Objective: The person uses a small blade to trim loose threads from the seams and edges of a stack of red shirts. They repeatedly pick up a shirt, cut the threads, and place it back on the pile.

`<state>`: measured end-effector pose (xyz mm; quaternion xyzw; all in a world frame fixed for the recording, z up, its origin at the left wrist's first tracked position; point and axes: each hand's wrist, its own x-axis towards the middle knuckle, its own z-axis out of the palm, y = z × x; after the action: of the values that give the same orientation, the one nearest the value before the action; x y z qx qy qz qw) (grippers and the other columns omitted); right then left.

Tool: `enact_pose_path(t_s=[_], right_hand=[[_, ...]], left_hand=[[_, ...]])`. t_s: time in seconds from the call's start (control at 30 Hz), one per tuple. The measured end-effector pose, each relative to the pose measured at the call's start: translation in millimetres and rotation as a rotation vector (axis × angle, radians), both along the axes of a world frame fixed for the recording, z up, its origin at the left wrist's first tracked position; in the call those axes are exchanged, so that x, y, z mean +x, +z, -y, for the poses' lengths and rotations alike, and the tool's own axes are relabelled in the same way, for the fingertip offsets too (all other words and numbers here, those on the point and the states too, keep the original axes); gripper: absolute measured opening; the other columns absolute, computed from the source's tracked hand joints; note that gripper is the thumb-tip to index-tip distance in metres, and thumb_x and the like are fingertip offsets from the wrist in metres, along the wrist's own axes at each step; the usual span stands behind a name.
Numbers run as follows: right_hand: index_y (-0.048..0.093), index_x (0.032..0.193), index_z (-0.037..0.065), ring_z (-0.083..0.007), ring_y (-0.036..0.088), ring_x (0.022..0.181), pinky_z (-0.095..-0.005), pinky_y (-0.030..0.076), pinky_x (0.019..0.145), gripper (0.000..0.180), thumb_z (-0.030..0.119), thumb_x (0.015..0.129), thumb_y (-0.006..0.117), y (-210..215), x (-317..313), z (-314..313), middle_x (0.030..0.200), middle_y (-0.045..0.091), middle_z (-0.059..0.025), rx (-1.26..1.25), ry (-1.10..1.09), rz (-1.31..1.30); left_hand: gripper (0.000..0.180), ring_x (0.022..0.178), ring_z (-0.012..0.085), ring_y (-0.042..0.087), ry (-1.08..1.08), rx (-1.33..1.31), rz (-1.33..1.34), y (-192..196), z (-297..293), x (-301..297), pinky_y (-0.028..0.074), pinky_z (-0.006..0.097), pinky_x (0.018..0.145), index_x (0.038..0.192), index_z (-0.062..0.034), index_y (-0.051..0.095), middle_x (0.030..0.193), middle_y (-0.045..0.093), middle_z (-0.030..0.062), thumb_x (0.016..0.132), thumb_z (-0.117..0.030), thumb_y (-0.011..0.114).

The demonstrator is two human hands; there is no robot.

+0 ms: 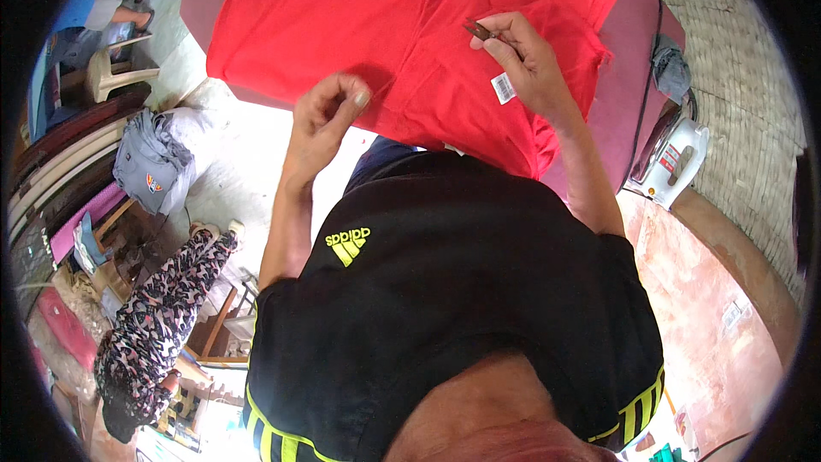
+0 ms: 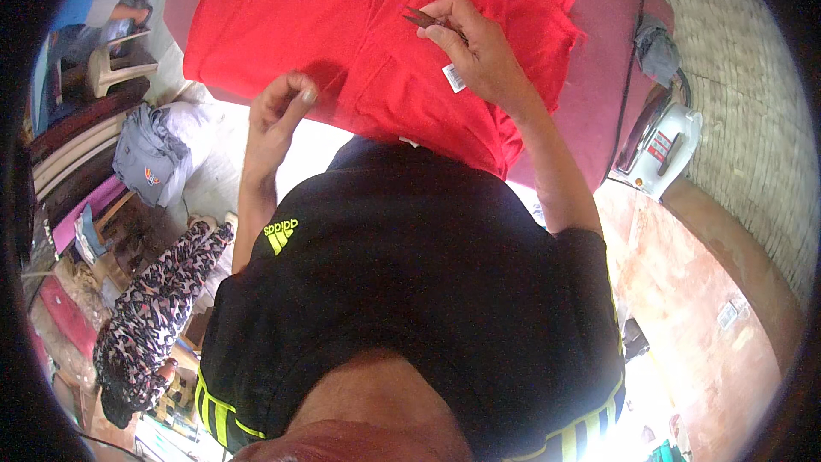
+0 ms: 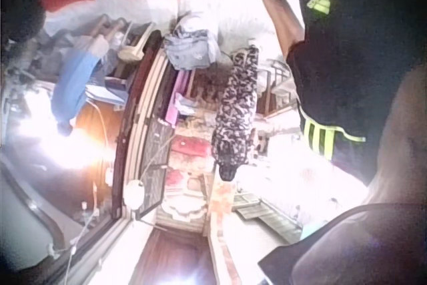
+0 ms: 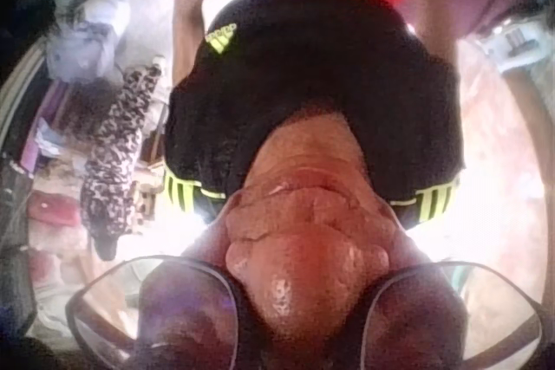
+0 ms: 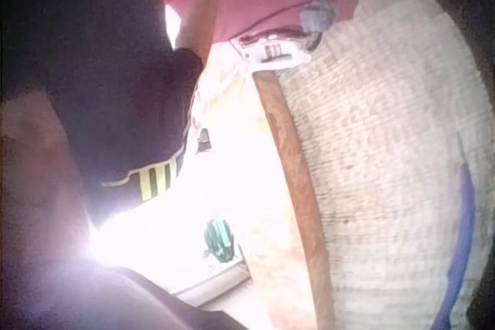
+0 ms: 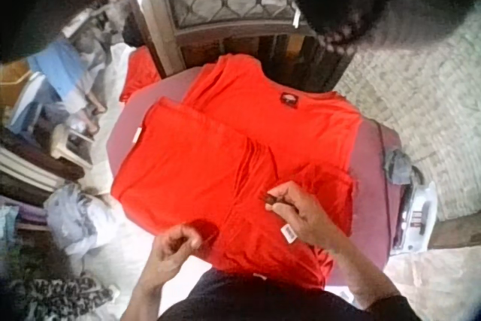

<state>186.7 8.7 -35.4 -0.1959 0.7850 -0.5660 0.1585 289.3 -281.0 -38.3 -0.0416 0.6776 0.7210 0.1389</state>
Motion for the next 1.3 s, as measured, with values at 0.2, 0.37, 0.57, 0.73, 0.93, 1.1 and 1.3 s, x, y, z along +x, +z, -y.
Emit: enact_pose_path(t_s=[0.2,0.37,0.57,0.73,0.93,1.1,1.3], right_hand=[[0.054,0.119,0.001,-0.0143,0.066,0.099,-0.0278,0.050,0.087,0.020,0.011,0.102,0.054,-7.6,0.0,-7.6,0.102,0.070,-0.0094,-0.040,-0.003,0.007],[0.054,0.120,0.001,-0.0104,0.063,0.087,-0.0251,0.050,0.081,0.020,0.011,0.103,0.051,-13.2,-1.5,-12.1,0.101,0.069,-0.0066,-0.183,-0.066,0.077],[0.054,0.122,0.003,-0.0021,0.047,0.066,-0.0201,0.041,0.063,0.021,0.013,0.104,0.050,-23.0,-3.0,-6.4,0.100,0.069,-0.0040,-0.311,-0.139,0.237],[0.054,0.124,0.003,0.0001,0.038,0.061,-0.0163,0.034,0.056,0.022,0.012,0.106,0.046,-32.5,-0.3,-1.2,0.102,0.068,-0.0052,-0.283,-0.136,0.113],[0.052,0.121,0.001,-0.0057,0.054,0.076,-0.0216,0.045,0.068,0.020,0.011,0.104,0.049,-27.3,-0.8,-3.0,0.100,0.068,-0.0063,-0.313,-0.172,0.176],[0.053,0.122,0.001,-0.0034,0.047,0.071,-0.0194,0.040,0.063,0.021,0.011,0.105,0.048,-29.5,-6.3,-7.3,0.103,0.067,-0.0056,-0.367,-0.197,0.263],[0.057,0.117,-0.002,-0.0120,0.063,0.094,-0.0258,0.051,0.085,0.018,0.010,0.104,0.052,-26.7,-13.8,-7.1,0.105,0.067,-0.0073,-0.258,-0.181,0.103]], left_hand=[[0.010,0.097,0.0303,0.061,-0.422,-1.332,-0.036,18.6,66.4,59.9,0.050,0.046,0.083,0.086,-0.0123,0.074,0.095,0.066,0.0073,0.077,-0.012,0.079],[0.018,0.071,0.0300,0.062,0.013,-0.713,-0.496,22.1,-3.0,-9.5,0.046,0.040,0.060,0.080,0.0018,0.065,0.073,0.060,0.0147,0.081,-0.010,0.078],[0.027,0.082,0.0320,0.066,0.123,-0.743,-0.700,-19.6,-75.9,-59.5,0.054,0.038,0.069,0.101,-0.0008,0.066,0.093,0.064,0.0135,0.081,-0.013,0.080],[0.007,0.074,0.0252,0.069,0.153,-0.490,-0.567,-19.9,-53.4,-67.7,0.054,0.033,0.069,0.090,0.0021,0.074,0.082,0.071,0.0155,0.087,-0.003,0.072],[0.012,0.071,0.0236,0.064,-0.415,-0.773,-0.098,22.3,28.2,-52.2,0.051,0.032,0.067,0.091,0.0017,0.073,0.078,0.069,0.0136,0.088,-0.009,0.074],[0.013,0.073,0.0322,0.064,-0.258,-0.705,-0.715,49.8,-29.1,-74.3,0.052,0.035,0.065,0.095,-0.0014,0.072,0.084,0.065,0.0142,0.085,-0.009,0.075],[0.016,0.080,0.0316,0.068,-0.157,-0.664,-0.813,2.0,-90.5,-105.5,0.055,0.041,0.072,0.098,-0.0024,0.072,0.095,0.065,0.0119,0.083,-0.002,0.072]])
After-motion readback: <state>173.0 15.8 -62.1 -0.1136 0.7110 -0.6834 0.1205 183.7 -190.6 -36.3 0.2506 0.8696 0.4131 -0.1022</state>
